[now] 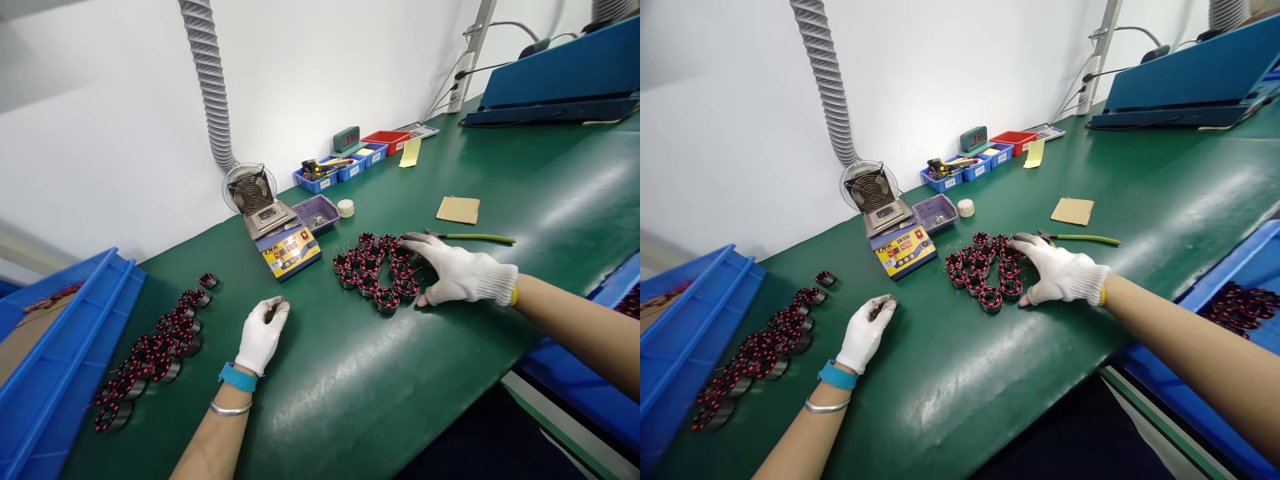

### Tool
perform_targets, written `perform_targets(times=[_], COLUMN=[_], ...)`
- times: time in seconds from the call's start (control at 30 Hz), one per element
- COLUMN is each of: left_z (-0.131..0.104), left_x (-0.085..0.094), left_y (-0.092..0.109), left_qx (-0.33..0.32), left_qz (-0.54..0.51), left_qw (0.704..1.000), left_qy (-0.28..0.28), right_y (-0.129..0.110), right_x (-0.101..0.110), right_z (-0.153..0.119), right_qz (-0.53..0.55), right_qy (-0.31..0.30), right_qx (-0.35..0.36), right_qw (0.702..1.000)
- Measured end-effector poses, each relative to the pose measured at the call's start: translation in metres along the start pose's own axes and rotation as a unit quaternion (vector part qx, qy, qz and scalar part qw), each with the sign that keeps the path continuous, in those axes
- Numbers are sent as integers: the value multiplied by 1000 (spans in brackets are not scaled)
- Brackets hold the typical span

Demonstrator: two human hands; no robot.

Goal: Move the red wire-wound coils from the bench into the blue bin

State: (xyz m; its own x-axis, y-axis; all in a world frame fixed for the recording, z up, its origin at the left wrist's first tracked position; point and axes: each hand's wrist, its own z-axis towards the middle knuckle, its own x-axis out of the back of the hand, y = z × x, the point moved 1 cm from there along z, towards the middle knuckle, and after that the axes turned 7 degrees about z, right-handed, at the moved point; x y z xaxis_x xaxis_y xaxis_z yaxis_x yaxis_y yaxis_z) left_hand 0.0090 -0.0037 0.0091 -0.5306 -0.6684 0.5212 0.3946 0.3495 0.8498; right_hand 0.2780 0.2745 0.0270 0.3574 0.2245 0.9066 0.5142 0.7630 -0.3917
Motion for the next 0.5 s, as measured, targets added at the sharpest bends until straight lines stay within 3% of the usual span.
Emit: perform_targets(times=[0.1,0.33,0.5], left_z=[0,-1,0], left_x=[0,0,0], left_y=[-1,1,0], left_qx=[-9,-2,2], left_qz=[17,12,16], left_qw=[1000,1000,1000], left_qy=[1,-1,3], right_y=[-10,-38,-49], right_x=[-8,-17,-16], right_z=[5,-9,-3], right_qz=[-10,-24,-33], right_qy=[-58,-15,-41], right_qx=[19,-107,-130], right_qw=[998,994,990])
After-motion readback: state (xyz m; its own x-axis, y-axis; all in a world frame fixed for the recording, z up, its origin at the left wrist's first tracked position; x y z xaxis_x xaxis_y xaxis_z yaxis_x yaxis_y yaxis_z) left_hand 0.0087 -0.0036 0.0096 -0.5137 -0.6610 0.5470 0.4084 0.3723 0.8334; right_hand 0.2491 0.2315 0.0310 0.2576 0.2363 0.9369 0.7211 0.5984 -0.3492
